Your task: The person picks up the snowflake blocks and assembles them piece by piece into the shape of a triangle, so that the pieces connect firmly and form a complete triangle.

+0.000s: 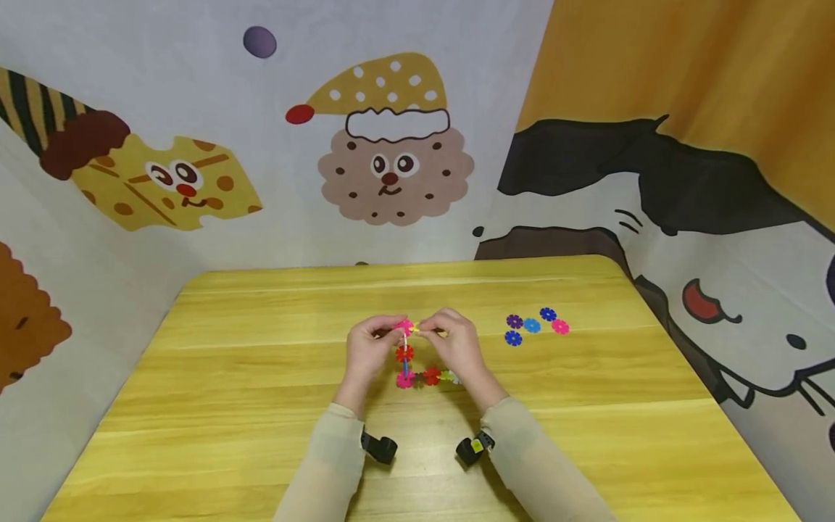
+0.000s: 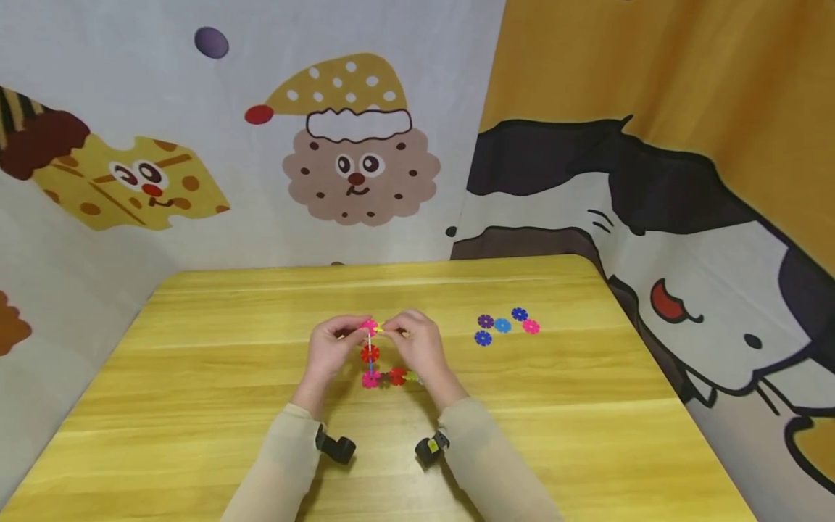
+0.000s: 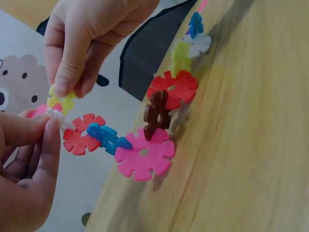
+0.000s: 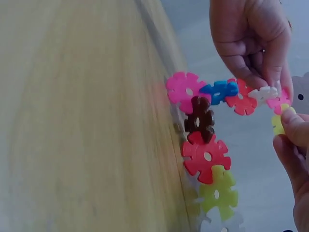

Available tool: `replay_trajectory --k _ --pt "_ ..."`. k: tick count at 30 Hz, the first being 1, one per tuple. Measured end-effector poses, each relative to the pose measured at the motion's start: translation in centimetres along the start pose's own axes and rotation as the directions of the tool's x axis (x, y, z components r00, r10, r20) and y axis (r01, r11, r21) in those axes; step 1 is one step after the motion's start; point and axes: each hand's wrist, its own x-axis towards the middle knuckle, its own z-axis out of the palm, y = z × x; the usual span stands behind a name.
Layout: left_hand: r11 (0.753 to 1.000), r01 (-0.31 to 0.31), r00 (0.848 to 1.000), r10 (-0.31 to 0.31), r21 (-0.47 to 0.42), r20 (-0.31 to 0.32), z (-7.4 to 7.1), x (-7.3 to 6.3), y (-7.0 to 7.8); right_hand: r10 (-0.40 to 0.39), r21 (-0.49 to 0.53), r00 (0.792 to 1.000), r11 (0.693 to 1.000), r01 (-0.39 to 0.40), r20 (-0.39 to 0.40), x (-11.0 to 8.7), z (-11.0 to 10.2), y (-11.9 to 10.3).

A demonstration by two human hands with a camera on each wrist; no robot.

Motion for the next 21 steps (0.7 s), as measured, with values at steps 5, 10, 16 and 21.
replay_trajectory --k 5,10,16,21 --pt "1.0 -0.002 1.0 0.002 -0.016 0.001 -0.1 0.1 -0.2 0.129 0.115 0.988 0.984 -0.138 0.082 0.0 -0.3 -0.1" --pt "1.0 -0.006 1.0 0.006 -0.01 0.002 0.0 0.0 0.0 0.232 0.169 0.964 0.953 -0.253 0.134 -0.5 -1.7 0.7" --pt "1.0 -0.013 1.0 0.013 0.015 0.0 0.0 0.0 0.2 0.379 0.071 0.916 0.918 -0.39 0.13 -1.5 -4.9 2.9" --pt "1.0 -0.007 1.0 0.006 0.031 0.015 -0.1 -0.1 0.3 0.458 -0.035 0.879 0.888 -0.458 0.131 -2.4 -8.3 5.0"
